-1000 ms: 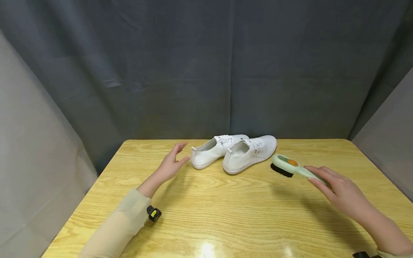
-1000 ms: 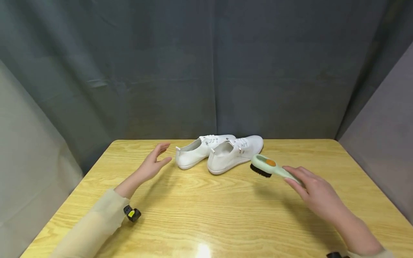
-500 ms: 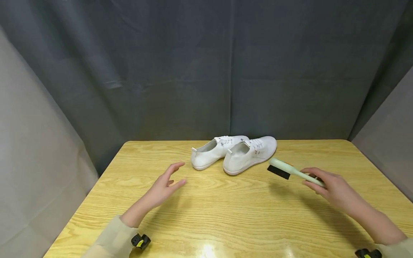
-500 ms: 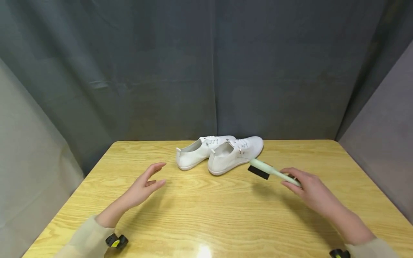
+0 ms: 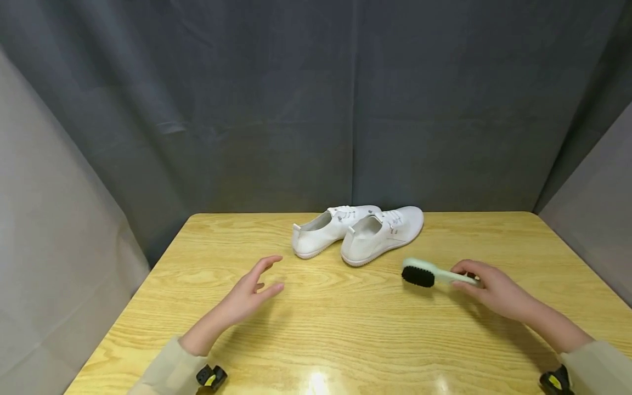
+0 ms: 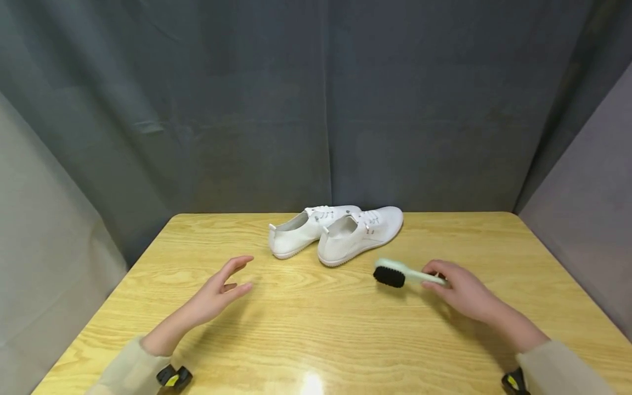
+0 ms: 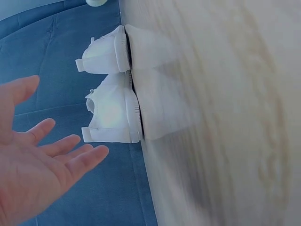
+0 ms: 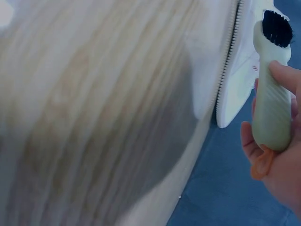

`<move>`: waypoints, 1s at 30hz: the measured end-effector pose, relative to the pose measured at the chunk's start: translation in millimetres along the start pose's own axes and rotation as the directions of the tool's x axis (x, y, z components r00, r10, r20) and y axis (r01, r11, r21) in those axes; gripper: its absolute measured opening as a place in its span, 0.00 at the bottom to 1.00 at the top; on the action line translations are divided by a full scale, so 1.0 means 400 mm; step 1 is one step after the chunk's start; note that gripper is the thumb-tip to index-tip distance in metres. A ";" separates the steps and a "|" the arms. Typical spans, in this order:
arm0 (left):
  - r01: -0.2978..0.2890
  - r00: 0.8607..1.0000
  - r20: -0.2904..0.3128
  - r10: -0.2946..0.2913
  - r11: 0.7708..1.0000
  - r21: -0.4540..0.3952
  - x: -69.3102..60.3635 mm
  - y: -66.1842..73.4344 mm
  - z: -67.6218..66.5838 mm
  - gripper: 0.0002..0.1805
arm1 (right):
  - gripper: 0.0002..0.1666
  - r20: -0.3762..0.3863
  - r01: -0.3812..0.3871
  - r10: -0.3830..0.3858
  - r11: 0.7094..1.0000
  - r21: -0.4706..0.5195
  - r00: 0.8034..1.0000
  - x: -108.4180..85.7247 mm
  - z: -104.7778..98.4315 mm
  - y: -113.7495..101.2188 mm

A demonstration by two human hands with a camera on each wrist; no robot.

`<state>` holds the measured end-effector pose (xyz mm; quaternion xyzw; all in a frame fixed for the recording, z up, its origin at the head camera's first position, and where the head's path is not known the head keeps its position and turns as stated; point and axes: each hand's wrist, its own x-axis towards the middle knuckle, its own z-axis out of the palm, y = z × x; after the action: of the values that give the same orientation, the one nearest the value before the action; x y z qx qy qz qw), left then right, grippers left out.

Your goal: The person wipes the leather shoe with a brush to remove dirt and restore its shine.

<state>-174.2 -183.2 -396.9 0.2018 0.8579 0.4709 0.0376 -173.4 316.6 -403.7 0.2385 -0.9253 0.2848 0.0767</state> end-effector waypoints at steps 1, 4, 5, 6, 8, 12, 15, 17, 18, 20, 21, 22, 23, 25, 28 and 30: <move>0.003 1.000 0.001 -0.003 1.000 0.001 -0.002 -0.001 0.000 0.31 | 0.06 0.023 -0.007 0.007 1.000 0.023 1.000 0.001 0.003 0.004; 0.011 1.000 0.006 -0.011 1.000 0.013 -0.008 -0.008 -0.001 0.31 | 0.05 0.088 -0.021 0.014 0.997 0.071 0.996 0.006 0.010 0.014; 0.012 1.000 0.007 -0.012 1.000 0.016 -0.011 -0.010 -0.001 0.32 | 0.05 0.103 -0.028 0.019 0.996 0.083 0.994 0.007 0.012 0.016; 0.013 1.000 0.008 -0.013 1.000 0.020 -0.014 -0.013 -0.002 0.32 | 0.05 0.119 -0.038 0.027 0.995 0.093 0.993 0.007 0.014 0.018; 0.013 1.000 0.006 -0.013 1.000 0.024 -0.018 -0.017 -0.002 0.32 | 0.05 0.158 -0.059 0.041 0.992 0.108 0.987 0.009 0.018 0.023; 0.017 1.000 0.005 -0.017 0.999 0.031 -0.028 -0.023 -0.002 0.33 | 0.07 0.233 -0.107 0.073 0.985 0.138 0.970 0.011 0.021 0.033; 0.026 1.000 0.008 -0.026 0.999 0.037 -0.035 -0.026 -0.004 0.33 | 0.09 0.272 -0.126 0.085 0.983 0.136 0.959 0.013 0.021 0.038; 0.032 0.999 0.008 -0.032 0.999 0.037 -0.038 -0.027 -0.004 0.32 | 0.11 0.275 -0.132 0.098 0.985 0.108 0.956 0.015 0.021 0.038; 0.036 0.999 0.009 -0.036 0.999 0.035 -0.039 -0.028 -0.005 0.32 | 0.12 0.266 -0.129 0.103 0.988 0.082 0.959 0.015 0.021 0.038; 0.037 0.999 0.006 -0.037 0.999 0.032 -0.040 -0.029 -0.004 0.32 | 0.13 0.233 -0.124 0.116 0.992 0.020 0.966 0.017 0.022 0.035; 0.037 0.999 0.004 -0.038 0.999 0.030 -0.040 -0.029 -0.004 0.32 | 0.14 0.219 -0.126 0.125 0.992 -0.010 0.968 0.019 0.022 0.034; 0.037 0.999 0.004 -0.037 0.999 0.029 -0.040 -0.029 -0.004 0.32 | 0.14 0.203 -0.131 0.136 0.991 -0.039 0.970 0.020 0.021 0.034; 0.036 0.999 0.004 -0.036 0.999 0.028 -0.040 -0.028 -0.004 0.32 | 0.15 0.185 -0.135 0.145 0.989 -0.065 0.972 0.022 0.022 0.033; 0.032 0.999 0.004 -0.032 0.999 0.030 -0.040 -0.028 -0.004 0.32 | 0.16 0.166 -0.147 0.162 0.984 -0.099 0.973 0.025 0.022 0.033; 0.025 1.000 0.005 -0.025 0.998 0.062 -0.041 -0.026 -0.006 0.34 | 0.17 0.151 -0.163 0.182 0.978 -0.131 0.972 0.028 0.021 0.036; 0.014 1.000 0.003 -0.014 0.994 0.109 -0.042 -0.023 -0.006 0.36 | 0.18 0.149 -0.164 0.184 0.977 -0.138 0.971 0.029 0.020 0.036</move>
<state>-162.4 -196.0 -405.3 0.1984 0.8837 0.4227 0.0314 -190.7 317.7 -414.2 0.1732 -0.9618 0.2119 -0.0090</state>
